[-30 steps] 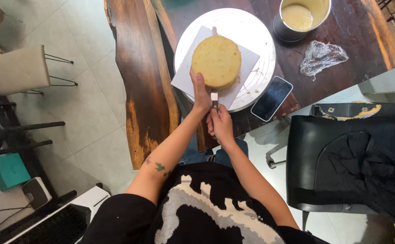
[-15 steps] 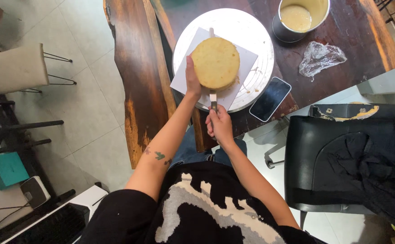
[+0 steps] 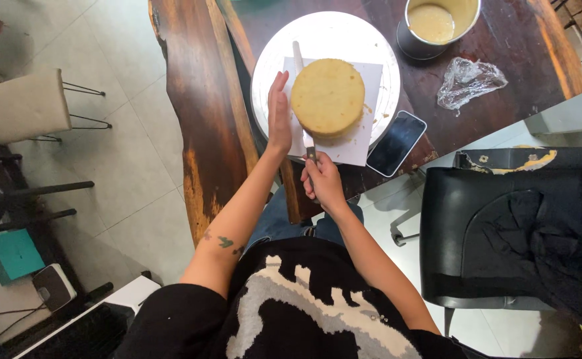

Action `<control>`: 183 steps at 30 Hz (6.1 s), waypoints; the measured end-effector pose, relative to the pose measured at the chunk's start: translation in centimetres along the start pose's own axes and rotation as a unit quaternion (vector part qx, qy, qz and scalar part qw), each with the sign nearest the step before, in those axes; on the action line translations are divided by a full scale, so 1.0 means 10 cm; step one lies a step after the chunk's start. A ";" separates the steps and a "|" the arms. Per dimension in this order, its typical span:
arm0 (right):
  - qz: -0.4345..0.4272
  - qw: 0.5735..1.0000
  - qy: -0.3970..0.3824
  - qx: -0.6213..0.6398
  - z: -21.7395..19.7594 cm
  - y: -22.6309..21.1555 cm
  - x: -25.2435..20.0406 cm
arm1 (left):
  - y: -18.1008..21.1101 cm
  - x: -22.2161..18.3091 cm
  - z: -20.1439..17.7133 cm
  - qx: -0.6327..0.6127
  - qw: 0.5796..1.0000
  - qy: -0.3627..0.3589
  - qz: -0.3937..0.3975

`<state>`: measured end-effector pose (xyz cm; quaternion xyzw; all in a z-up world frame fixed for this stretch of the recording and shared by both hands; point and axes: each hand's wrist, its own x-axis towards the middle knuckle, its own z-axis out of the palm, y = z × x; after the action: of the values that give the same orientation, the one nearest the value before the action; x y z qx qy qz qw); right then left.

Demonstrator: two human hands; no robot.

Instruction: Slicing a sponge cake horizontally into layers using a knife on a turntable.

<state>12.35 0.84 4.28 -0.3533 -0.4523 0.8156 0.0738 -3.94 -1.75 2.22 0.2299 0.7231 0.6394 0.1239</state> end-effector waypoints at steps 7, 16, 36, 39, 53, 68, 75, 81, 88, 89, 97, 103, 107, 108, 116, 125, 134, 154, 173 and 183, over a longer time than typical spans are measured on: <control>0.005 0.995 -0.046 0.088 0.04 0.05 -0.14 | 0.49 0.06 -0.12 0.145 0.982 -0.097 -0.072; 0.044 0.987 -0.079 0.129 -0.14 0.10 -0.15 | 0.40 0.25 0.01 0.352 0.914 -0.187 0.076; 0.141 0.976 -0.122 -0.115 -2.23 -0.43 -1.75 | 0.62 0.15 0.24 0.420 0.873 -0.175 0.177; 0.107 0.989 -0.050 -0.086 -2.41 -0.50 -1.75 | 0.54 0.12 0.30 0.398 0.888 -0.129 0.192; 0.016 0.996 0.086 -0.011 -1.68 -0.16 -0.64 | 0.43 0.07 0.52 0.410 0.896 -0.063 0.157; -0.015 0.994 0.106 -0.028 -1.48 -0.28 -0.75 | 0.32 0.03 0.51 0.493 0.848 -0.075 0.179; -0.031 0.997 0.038 0.052 -1.24 -0.29 -0.69 | 0.64 0.02 0.38 0.494 0.809 -0.186 0.258; -0.086 0.993 0.059 0.059 -1.11 -0.18 -0.59 | 0.43 0.06 0.41 0.506 0.787 -0.147 0.322; -0.084 0.993 0.061 0.048 -1.10 -0.17 -0.47 | 0.39 0.03 0.48 0.521 0.780 -0.131 0.322; -0.091 0.993 0.061 0.042 -1.08 -0.20 -0.43 | 0.39 0.02 0.50 0.522 0.781 -0.125 0.319; -0.111 0.991 0.075 -0.008 -1.04 -0.27 -0.35 | 0.47 -0.03 0.74 0.557 0.778 -0.077 0.278; -0.016 0.997 0.063 -0.031 -0.94 -0.29 -0.80 | 0.59 -0.06 0.96 0.595 0.768 -0.008 0.236; -0.031 0.997 0.060 -0.023 -0.89 -0.40 -0.53 | 0.61 -0.02 0.99 0.606 0.765 0.002 0.219; -0.029 0.997 0.065 -0.029 -0.88 -0.45 -0.43 | 0.62 0.00 0.99 0.604 0.763 0.009 0.230; -0.036 0.996 0.069 -0.034 -0.90 -0.57 -0.38 | 0.84 0.28 0.36 0.510 0.792 -0.198 0.272; -0.041 0.997 0.062 -0.015 -0.79 -0.45 -0.25 | 0.74 0.40 0.27 0.529 0.759 -0.222 0.308; -0.021 0.996 0.068 -0.054 -0.70 -0.50 -0.49 | 0.61 0.42 0.50 0.605 0.730 -0.087 0.307; -0.002 0.993 0.038 -0.111 -0.65 -0.73 -0.45 | 0.71 0.65 -0.05 0.540 0.739 -0.298 0.271; -0.021 0.996 0.003 -0.084 -0.70 -0.36 -0.47 | 0.42 0.28 0.50 0.625 0.757 -0.028 0.188; -0.067 0.985 0.052 -0.148 -0.55 -0.43 0.23 | 0.48 0.47 -0.21 0.532 0.797 -0.098 0.269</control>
<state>13.35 8.12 4.58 -0.3711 -0.5863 0.7133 0.0988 -8.15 -0.84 7.80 0.5063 0.8424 0.1352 -0.1254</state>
